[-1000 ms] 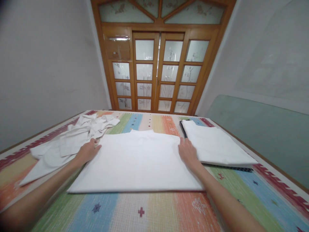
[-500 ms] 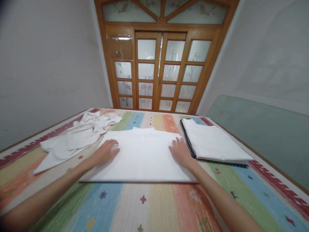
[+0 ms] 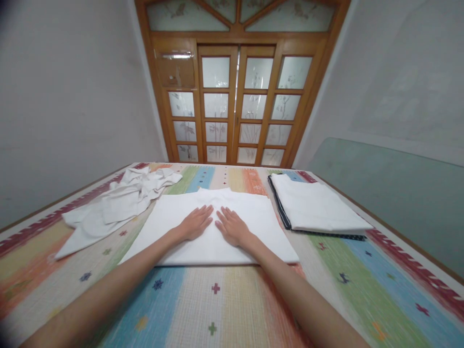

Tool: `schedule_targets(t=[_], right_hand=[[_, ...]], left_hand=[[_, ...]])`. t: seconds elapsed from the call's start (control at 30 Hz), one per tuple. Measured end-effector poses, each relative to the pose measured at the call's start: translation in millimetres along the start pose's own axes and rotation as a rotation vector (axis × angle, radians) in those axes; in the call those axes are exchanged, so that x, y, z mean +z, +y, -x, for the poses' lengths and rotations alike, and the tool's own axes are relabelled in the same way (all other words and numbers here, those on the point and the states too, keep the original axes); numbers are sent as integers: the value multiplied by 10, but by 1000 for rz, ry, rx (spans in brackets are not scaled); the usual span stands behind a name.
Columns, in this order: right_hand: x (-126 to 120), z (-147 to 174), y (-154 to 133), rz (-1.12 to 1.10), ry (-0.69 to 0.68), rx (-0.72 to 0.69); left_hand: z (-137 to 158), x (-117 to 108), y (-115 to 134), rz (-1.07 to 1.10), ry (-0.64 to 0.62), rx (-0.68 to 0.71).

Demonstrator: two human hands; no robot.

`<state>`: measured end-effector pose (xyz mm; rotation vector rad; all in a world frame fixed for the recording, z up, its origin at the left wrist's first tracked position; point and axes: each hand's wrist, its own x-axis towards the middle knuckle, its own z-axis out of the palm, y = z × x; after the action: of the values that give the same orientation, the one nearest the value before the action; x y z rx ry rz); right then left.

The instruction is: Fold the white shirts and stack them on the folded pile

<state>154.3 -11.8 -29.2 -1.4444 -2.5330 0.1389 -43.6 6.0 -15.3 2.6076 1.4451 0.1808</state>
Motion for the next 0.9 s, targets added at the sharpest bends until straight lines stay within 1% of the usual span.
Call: schedule_targets(t=[0.13,0.23,0.33,0.43,0.57,0.7,0.8,0.9], right_hand=[[-79,-23,237,96,-60,139],[-159,-61,478,148,-79,309],[-217,-57,752,199,-54,469],[-238,-14,976,238,-7,559],[-242,34,1118,204,-18,572],[-244,47,1114,201,3,564],[-236,40,1020,243,-3,566],[-216,-4,795,201,-62,518]], left_hand=[[-47,-37,-134,-27,-1,-120],[-95,-71,-244,-38,-15,-172],[-112,-122,-410,-51,-33,-236],[-74,-177,-625,-72,-26,-322],[25,-230,-874,-97,7,-385],[88,-250,-947,-113,21,-446],[98,-244,-907,-139,41,-480],[95,-235,-862,-152,56,-487]])
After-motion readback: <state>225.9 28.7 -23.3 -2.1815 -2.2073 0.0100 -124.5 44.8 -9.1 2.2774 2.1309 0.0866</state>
